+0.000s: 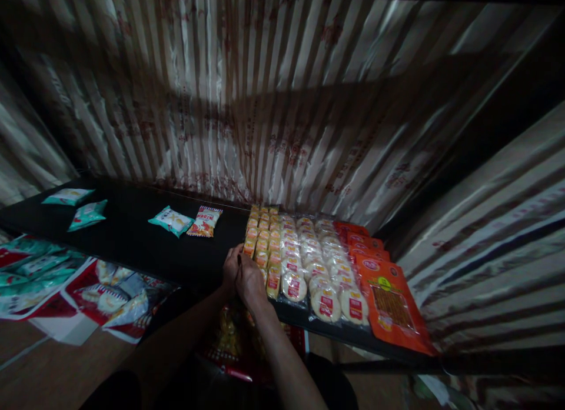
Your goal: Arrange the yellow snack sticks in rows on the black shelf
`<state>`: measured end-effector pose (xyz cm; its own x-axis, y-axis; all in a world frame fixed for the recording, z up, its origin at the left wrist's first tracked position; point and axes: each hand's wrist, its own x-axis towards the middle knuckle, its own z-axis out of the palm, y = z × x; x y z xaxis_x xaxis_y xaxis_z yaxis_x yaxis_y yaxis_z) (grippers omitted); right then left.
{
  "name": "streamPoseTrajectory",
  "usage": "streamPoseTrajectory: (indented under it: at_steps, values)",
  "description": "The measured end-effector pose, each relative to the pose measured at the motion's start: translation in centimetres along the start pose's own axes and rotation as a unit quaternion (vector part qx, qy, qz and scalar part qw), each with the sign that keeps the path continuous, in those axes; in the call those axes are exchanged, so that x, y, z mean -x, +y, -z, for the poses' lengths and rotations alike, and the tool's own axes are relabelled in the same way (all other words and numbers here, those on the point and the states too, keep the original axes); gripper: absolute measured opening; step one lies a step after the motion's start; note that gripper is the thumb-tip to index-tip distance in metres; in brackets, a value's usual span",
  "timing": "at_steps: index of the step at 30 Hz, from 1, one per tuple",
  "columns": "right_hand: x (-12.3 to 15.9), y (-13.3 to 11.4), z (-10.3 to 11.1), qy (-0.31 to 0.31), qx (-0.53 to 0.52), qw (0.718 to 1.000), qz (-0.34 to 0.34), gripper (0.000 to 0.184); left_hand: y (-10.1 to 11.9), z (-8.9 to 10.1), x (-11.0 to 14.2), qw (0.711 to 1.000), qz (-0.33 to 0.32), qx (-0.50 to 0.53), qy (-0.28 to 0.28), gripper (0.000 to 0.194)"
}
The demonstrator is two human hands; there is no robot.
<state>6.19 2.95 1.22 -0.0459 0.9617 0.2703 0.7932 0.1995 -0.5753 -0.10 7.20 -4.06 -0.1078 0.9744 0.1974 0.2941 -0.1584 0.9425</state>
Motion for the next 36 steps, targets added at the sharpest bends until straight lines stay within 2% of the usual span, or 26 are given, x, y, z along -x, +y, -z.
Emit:
streamPoseTrajectory:
  at_steps: [3,10,15,23,30,36]
  values:
    - [0.0,0.5,0.1,0.015,0.003,1.000,0.019,0.043,-0.3,-0.4,-0.3,1.000,-0.006,-0.003,0.010,0.034]
    - [0.3,2.5,0.3,0.091,0.033,0.992,0.075,0.039,-1.5,-1.2,-0.6,0.999,-0.036,-0.032,0.016,0.020]
    - [0.6,4.0,0.7,0.129,0.105,0.984,0.067,0.039,-1.1,-1.4,-0.2,0.994,-0.064,-0.082,0.026,0.022]
    - [0.7,5.3,0.9,0.123,0.156,0.979,0.036,0.038,-0.8,-1.5,-0.6,0.992,-0.070,-0.095,0.033,0.018]
    - [0.9,5.8,0.8,0.119,0.174,0.977,0.037,0.039,-1.1,-1.8,-0.9,0.989,-0.085,-0.105,0.052,0.011]
    - [0.9,6.0,0.3,0.121,0.171,0.977,0.039,0.039,-1.3,-1.8,-0.9,0.988,-0.093,-0.113,0.045,0.010]
